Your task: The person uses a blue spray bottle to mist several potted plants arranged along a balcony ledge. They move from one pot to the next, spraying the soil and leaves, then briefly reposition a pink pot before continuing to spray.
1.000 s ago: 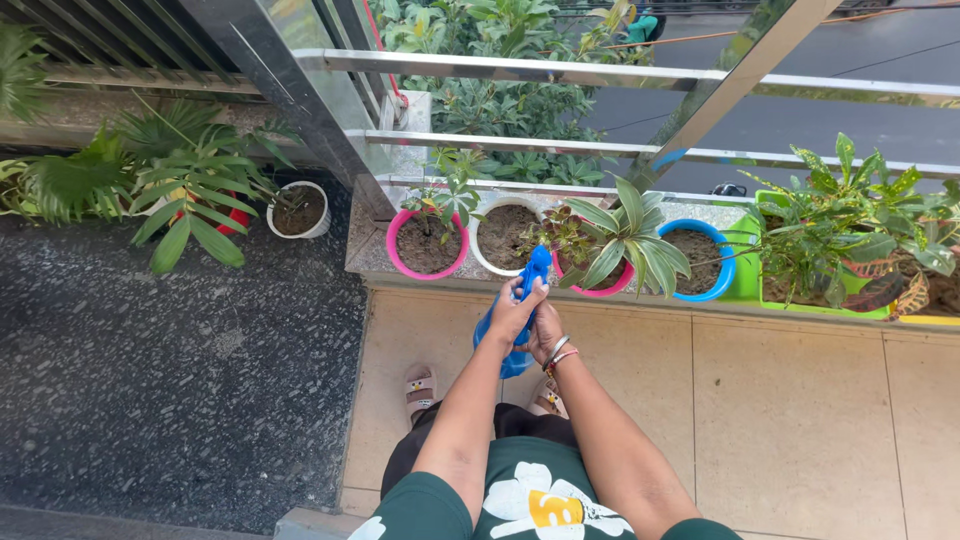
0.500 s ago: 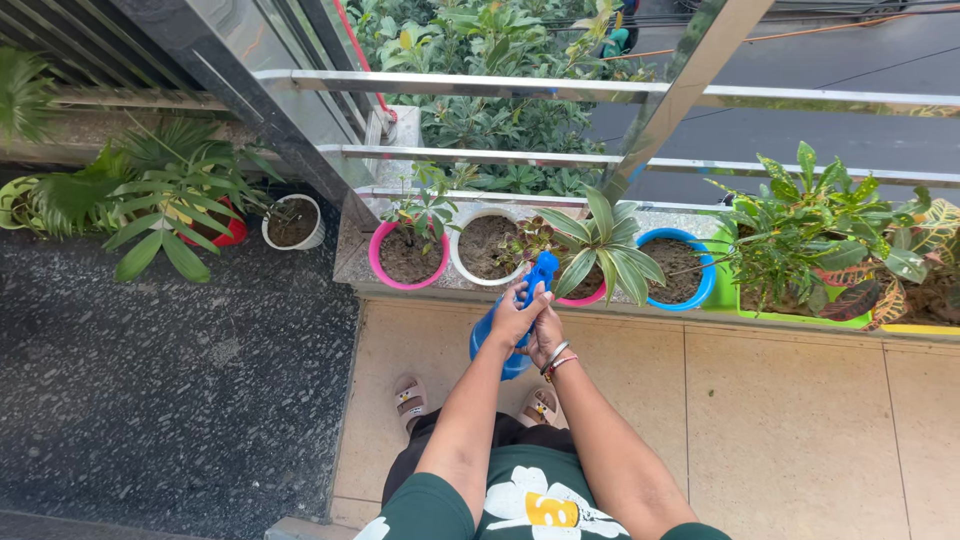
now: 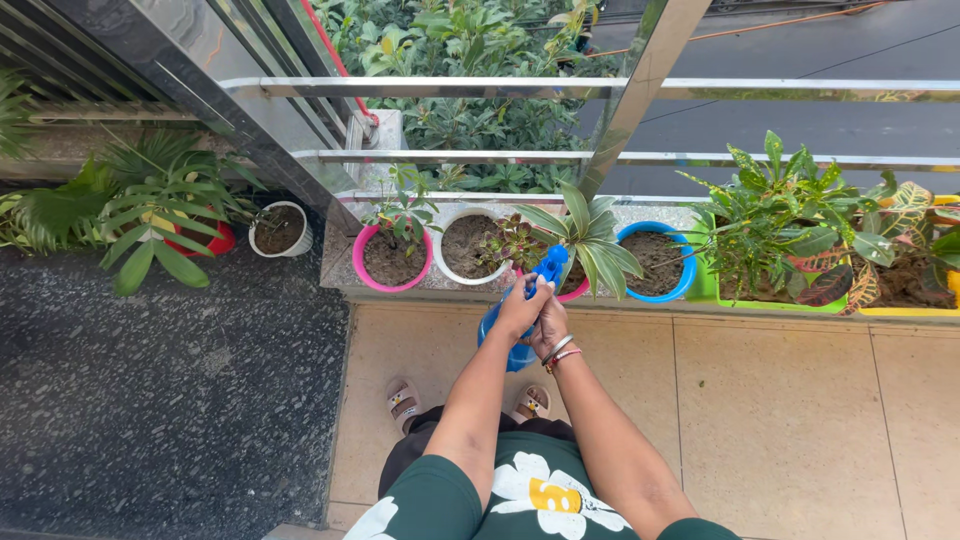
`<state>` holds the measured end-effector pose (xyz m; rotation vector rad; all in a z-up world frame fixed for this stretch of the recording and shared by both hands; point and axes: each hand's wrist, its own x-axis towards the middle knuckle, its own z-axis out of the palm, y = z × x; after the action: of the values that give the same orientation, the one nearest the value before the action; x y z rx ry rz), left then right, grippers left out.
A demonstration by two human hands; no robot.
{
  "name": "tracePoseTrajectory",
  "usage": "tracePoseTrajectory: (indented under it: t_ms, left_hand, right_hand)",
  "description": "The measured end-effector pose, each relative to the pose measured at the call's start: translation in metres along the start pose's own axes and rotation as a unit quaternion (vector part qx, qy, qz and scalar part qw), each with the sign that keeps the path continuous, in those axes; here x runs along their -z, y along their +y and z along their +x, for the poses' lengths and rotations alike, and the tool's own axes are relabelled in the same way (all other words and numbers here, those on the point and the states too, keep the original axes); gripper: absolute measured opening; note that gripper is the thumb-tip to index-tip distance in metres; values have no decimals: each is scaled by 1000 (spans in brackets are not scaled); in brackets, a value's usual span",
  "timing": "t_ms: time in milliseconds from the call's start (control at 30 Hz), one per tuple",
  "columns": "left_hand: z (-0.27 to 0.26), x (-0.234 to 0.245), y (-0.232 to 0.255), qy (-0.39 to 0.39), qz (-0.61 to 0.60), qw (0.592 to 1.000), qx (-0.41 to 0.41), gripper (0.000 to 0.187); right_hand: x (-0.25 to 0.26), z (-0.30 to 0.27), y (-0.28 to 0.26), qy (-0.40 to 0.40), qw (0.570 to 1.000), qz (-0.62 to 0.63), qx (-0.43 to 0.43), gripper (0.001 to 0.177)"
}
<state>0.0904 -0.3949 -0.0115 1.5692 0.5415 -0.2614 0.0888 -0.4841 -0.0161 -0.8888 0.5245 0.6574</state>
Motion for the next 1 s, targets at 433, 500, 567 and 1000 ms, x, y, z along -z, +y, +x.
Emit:
tracePoseTrajectory:
  t_ms: [433, 500, 567, 1000]
  left_hand:
    - [-9, -14, 28, -1, 20, 1000, -3, 85]
    - [-10, -14, 27, 5, 58, 998, -9, 85]
    - [-8, -14, 28, 13, 87, 996, -6, 88]
    - [-27, 1, 34, 44, 132, 990, 15, 93]
  right_hand:
    - [8, -4, -16, -17, 998, 19, 55, 61]
    - [12, -2, -14, 1, 999, 42, 9, 61]
    - [14, 3, -14, -35, 998, 43, 10, 62]
    - [23, 3, -17, -103, 989, 8, -106, 64]
